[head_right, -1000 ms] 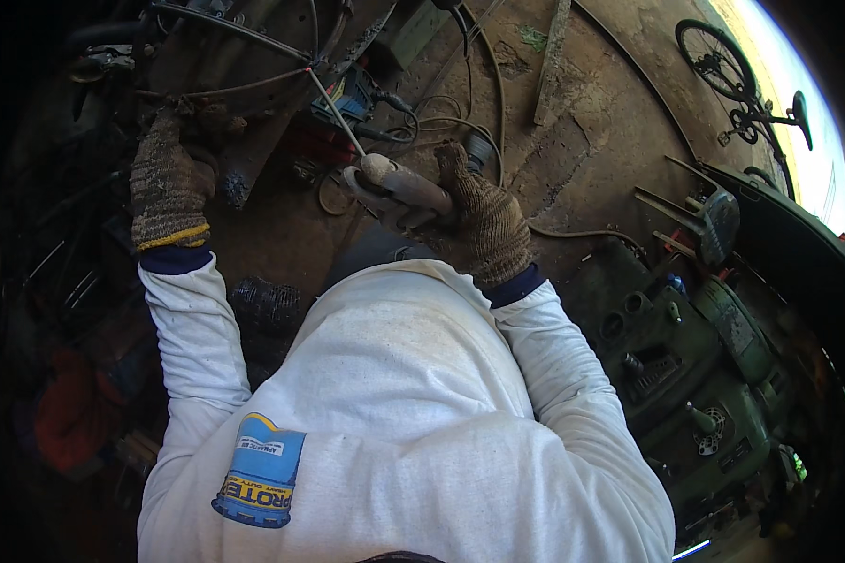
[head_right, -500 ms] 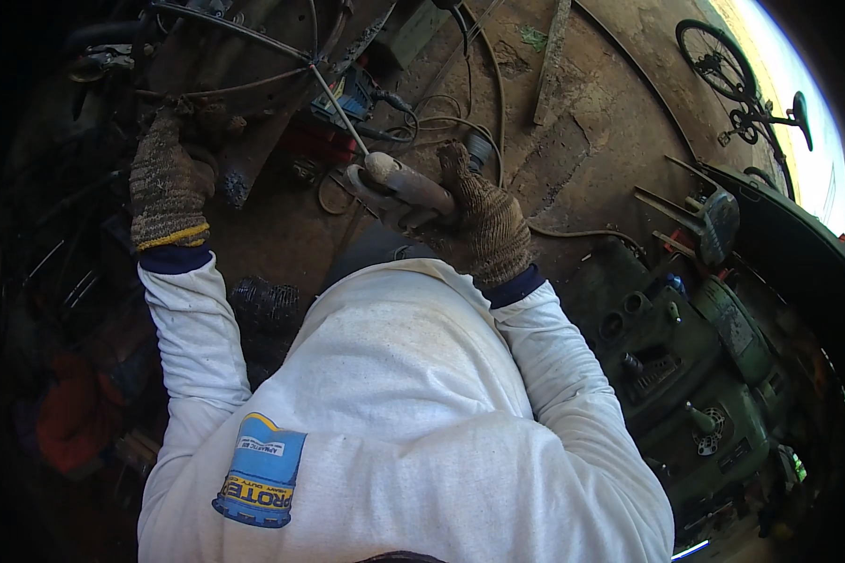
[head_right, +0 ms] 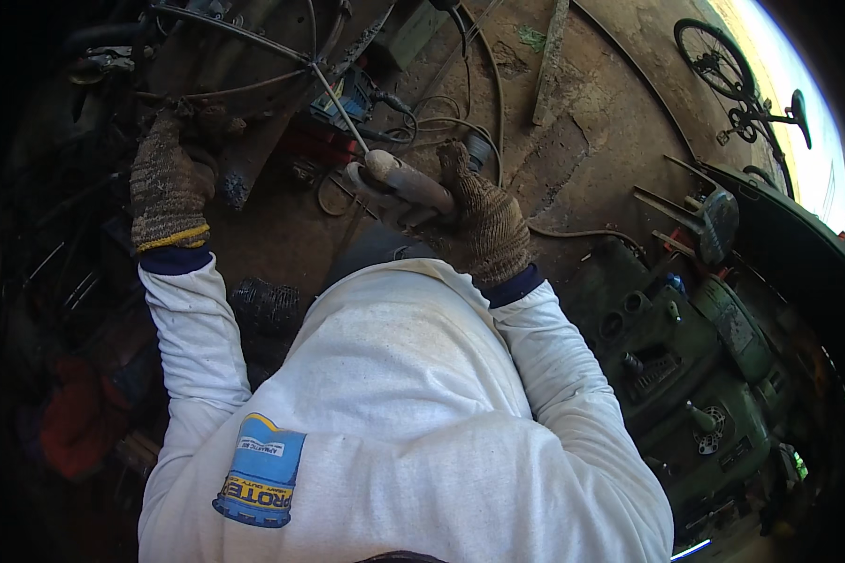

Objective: The person welds metal components together and grinds down the surface. They use a welding torch to join metal rods and pieces on a circular frame, then use an angle grinder to smooth the joints, and finally use a wrench to adjust parts of the assembly.

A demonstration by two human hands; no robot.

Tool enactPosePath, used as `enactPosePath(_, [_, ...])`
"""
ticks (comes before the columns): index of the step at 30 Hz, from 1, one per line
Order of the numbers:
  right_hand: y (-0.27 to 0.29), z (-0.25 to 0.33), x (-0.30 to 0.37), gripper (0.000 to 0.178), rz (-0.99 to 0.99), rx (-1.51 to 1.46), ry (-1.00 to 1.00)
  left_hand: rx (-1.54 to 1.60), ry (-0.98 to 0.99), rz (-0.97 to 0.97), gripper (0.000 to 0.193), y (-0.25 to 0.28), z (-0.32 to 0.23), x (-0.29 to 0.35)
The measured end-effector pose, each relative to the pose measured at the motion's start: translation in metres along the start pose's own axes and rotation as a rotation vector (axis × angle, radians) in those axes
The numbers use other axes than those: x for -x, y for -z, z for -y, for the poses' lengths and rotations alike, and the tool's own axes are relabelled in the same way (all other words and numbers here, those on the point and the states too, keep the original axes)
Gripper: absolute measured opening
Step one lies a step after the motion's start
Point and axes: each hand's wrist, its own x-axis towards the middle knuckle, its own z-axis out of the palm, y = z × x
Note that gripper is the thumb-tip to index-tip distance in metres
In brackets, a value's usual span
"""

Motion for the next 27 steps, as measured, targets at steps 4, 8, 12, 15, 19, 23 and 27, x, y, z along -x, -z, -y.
enactPosePath(4, [-0.003, -0.003, 0.001, 0.076, -0.002, 0.002, -0.013, 0.062, -0.026, 0.014, 0.036, 0.001, -0.003, -0.003])
enactPosePath(8, [-0.003, -0.008, 0.002, 0.075, -0.033, -0.035, 0.049, 0.062, 0.009, 0.047, 0.036, -0.01, 0.01, -0.004])
enactPosePath(12, [0.003, -0.013, 0.007, 0.071, -0.046, -0.097, -0.012, 0.095, -0.038, -0.04, 0.038, -0.012, 0.008, 0.0])
enactPosePath(15, [0.006, -0.015, 0.005, 0.076, -0.104, -0.139, -0.023, 0.028, -0.07, -0.109, 0.04, -0.011, 0.006, -0.001])
enactPosePath(19, [0.007, -0.023, 0.006, 0.086, -0.201, -0.214, 0.019, 0.018, -0.051, -0.082, 0.042, -0.011, 0.004, -0.003])
enactPosePath(23, [0.009, -0.028, 0.009, 0.089, -0.212, -0.254, 0.0, 0.069, -0.076, -0.115, 0.043, -0.02, 0.01, -0.002])
enactPosePath(27, [0.004, -0.037, 0.014, 0.088, -0.202, -0.347, -0.03, 0.024, -0.043, -0.103, 0.041, -0.011, 0.004, -0.003])
